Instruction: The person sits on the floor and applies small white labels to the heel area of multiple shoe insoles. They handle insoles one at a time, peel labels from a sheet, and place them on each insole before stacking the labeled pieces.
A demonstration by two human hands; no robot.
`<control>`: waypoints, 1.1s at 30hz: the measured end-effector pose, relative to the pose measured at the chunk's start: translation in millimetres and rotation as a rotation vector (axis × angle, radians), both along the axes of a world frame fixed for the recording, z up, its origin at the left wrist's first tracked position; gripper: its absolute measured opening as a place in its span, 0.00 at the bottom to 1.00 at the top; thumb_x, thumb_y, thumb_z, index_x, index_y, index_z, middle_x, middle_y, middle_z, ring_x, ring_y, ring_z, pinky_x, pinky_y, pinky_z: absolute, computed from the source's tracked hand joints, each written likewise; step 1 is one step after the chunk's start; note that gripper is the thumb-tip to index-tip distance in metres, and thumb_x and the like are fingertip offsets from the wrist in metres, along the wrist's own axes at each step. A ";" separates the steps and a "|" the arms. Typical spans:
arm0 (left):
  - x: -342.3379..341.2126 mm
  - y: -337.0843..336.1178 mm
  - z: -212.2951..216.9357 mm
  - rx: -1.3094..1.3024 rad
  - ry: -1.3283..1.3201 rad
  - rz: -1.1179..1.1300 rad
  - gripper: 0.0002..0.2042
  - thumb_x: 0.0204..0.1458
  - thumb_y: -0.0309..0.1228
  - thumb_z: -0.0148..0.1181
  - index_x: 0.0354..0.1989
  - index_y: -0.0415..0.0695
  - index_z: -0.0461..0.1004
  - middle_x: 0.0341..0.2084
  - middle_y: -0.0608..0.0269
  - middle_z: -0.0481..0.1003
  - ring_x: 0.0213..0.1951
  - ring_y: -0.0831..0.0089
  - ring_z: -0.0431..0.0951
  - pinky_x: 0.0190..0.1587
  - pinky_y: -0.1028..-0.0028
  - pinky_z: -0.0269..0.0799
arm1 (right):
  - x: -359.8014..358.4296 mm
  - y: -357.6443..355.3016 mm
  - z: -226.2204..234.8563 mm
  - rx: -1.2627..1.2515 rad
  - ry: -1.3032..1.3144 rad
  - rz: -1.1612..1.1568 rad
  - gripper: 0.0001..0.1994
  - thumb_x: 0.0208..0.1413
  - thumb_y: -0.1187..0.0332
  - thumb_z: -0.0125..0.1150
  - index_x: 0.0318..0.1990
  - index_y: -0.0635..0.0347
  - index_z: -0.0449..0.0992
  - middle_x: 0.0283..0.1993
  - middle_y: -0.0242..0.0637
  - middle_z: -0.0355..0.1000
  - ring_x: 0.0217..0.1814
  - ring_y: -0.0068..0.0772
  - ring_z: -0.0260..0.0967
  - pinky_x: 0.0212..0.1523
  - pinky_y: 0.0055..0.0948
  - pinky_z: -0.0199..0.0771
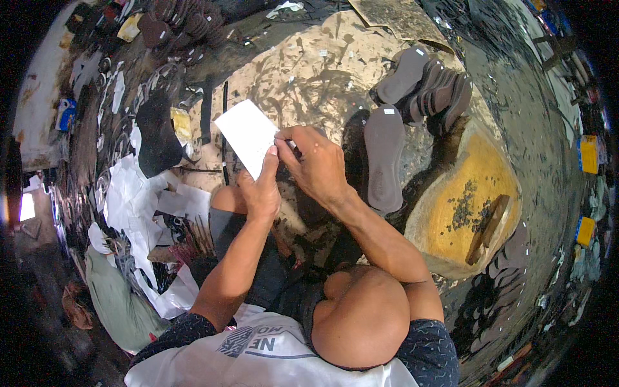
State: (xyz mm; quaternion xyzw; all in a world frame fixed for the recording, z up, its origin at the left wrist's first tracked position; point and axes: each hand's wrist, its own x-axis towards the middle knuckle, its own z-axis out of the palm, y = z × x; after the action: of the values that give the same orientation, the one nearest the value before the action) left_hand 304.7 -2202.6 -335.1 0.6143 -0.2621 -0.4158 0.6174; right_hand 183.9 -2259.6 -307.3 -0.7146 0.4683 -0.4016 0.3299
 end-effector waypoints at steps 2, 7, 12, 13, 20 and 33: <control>-1.1 -2.3 2.1 0.006 0.114 0.042 0.12 0.65 0.31 0.65 0.49 0.35 0.82 0.44 0.63 0.83 0.41 0.77 0.81 0.45 0.74 0.76 | 1.7 -1.6 5.5 -0.024 0.006 0.024 0.07 0.61 0.68 0.68 0.42 0.61 0.80 0.38 0.43 0.78 0.32 0.39 0.79 0.32 0.37 0.79; -7.4 -12.4 18.9 -0.002 0.454 0.102 0.12 0.65 0.29 0.66 0.50 0.34 0.80 0.46 0.62 0.81 0.48 0.74 0.80 0.52 0.71 0.77 | -6.7 -10.9 -6.5 0.085 -0.208 0.008 0.11 0.60 0.74 0.68 0.49 0.61 0.78 0.44 0.42 0.78 0.40 0.35 0.79 0.39 0.34 0.80; -4.7 -10.8 6.4 -0.042 0.344 0.053 0.12 0.64 0.32 0.67 0.50 0.37 0.80 0.47 0.63 0.81 0.49 0.76 0.79 0.52 0.73 0.76 | 4.5 -6.4 -11.8 -0.118 -0.045 0.073 0.24 0.58 0.76 0.69 0.62 0.60 0.72 0.44 0.43 0.78 0.42 0.41 0.80 0.42 0.36 0.80; -1.9 -10.1 2.7 -0.050 0.333 0.044 0.12 0.65 0.32 0.66 0.51 0.38 0.80 0.47 0.63 0.81 0.48 0.77 0.79 0.51 0.74 0.76 | 5.5 -5.9 -11.2 -0.134 -0.021 0.066 0.24 0.58 0.76 0.69 0.62 0.59 0.71 0.44 0.44 0.78 0.42 0.41 0.80 0.42 0.36 0.80; 32.8 -2.2 -5.1 0.032 0.399 0.029 0.11 0.67 0.31 0.61 0.51 0.37 0.78 0.49 0.58 0.80 0.46 0.70 0.83 0.48 0.71 0.84 | 13.4 -26.0 -26.4 0.304 -0.432 0.067 0.19 0.65 0.77 0.61 0.60 0.64 0.63 0.42 0.33 0.73 0.43 0.20 0.71 0.44 0.23 0.75; 255.8 149.9 56.4 -0.112 0.442 0.702 0.24 0.66 0.39 0.58 0.64 0.35 0.68 0.61 0.51 0.73 0.61 0.61 0.73 0.66 0.64 0.69 | -34.9 -70.0 -171.3 0.066 0.376 0.073 0.27 0.59 0.75 0.67 0.62 0.62 0.59 0.38 0.48 0.77 0.40 0.56 0.76 0.45 0.46 0.77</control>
State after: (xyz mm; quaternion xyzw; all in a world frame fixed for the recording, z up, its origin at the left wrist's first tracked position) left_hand 560.4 -2052.7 -278.7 0.5279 0.0798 -0.2871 0.7953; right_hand 149.0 -2329.6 -478.6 -0.7822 0.5085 -0.2331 0.2742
